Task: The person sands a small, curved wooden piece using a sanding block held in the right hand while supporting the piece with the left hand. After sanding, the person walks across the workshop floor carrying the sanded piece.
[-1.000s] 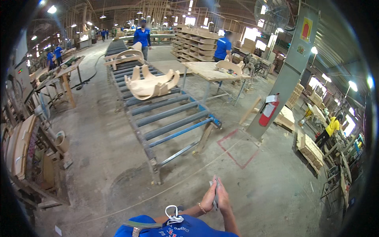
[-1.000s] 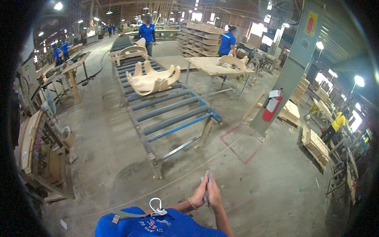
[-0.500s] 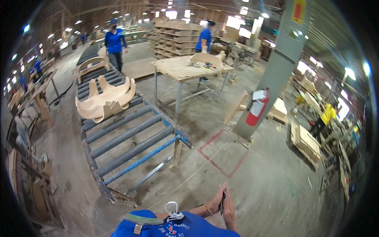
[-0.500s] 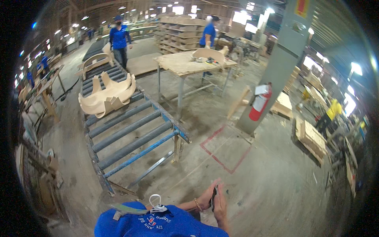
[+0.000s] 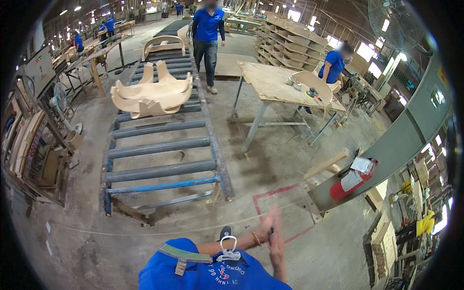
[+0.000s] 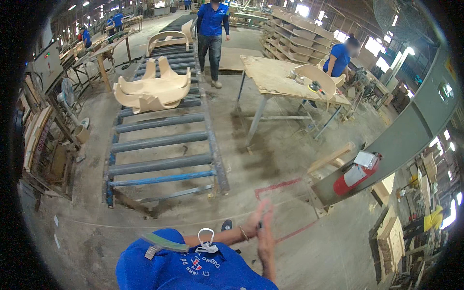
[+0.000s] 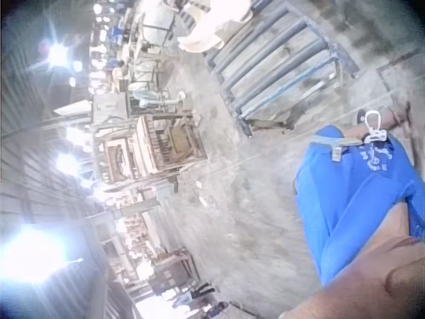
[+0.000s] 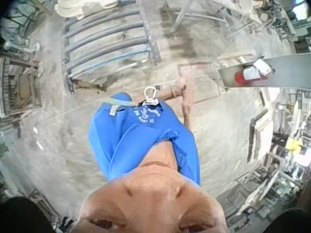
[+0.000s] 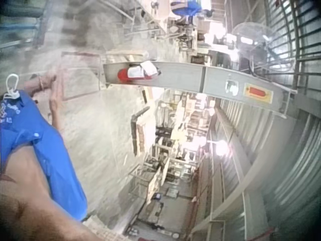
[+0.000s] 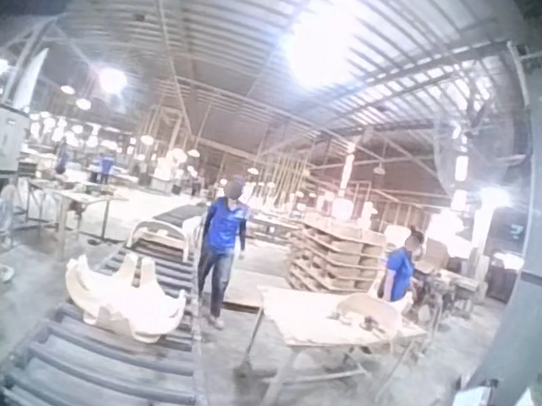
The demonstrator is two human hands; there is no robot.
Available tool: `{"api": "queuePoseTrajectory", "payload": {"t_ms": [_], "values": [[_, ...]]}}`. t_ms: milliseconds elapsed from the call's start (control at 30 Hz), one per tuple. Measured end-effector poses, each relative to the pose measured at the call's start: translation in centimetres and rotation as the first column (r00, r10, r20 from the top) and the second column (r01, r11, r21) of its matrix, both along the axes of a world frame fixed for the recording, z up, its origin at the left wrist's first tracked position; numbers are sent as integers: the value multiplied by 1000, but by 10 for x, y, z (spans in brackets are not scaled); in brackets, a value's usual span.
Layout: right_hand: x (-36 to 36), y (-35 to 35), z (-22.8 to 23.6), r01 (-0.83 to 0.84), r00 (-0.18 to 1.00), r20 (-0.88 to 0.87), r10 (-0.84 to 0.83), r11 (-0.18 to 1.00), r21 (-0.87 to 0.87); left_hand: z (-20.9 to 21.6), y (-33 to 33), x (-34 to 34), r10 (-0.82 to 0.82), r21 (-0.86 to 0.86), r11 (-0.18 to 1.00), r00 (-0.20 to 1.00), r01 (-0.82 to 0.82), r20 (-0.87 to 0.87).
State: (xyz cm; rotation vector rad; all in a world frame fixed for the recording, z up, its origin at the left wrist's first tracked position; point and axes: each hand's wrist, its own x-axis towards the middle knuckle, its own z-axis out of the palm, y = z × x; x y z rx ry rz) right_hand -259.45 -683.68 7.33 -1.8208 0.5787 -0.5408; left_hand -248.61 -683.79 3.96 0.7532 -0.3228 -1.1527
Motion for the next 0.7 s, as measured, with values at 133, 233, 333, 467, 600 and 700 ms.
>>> {"api": "queuePoseTrajectory", "payload": {"t_ms": [133, 233, 333, 467, 600, 700], "values": [[25, -47, 12, -5, 999, -53, 10, 996, 87, 13, -68, 43, 43, 90, 996, 963, -20, -265], [31, -127, 8, 38, 998, -55, -34, 996, 80, 30, -126, 23, -17, -16, 1000, 984, 14, -178], [46, -204, 18, 61, 998, -38, -59, 996, 66, 37, -176, 18, 0, -40, 999, 1000, -1, -21], [75, -220, -2, -119, 993, -13, 120, 989, 85, 19, -220, 101, 139, 75, 989, 973, -127, -185], [106, -248, -8, -155, 987, 45, 152, 985, 70, 14, -244, 130, 178, 91, 982, 967, -164, -180], [143, -314, -2, -127, 990, 74, 120, 986, 104, 15, -272, 116, 212, -4, 977, 970, -214, -121]]}}
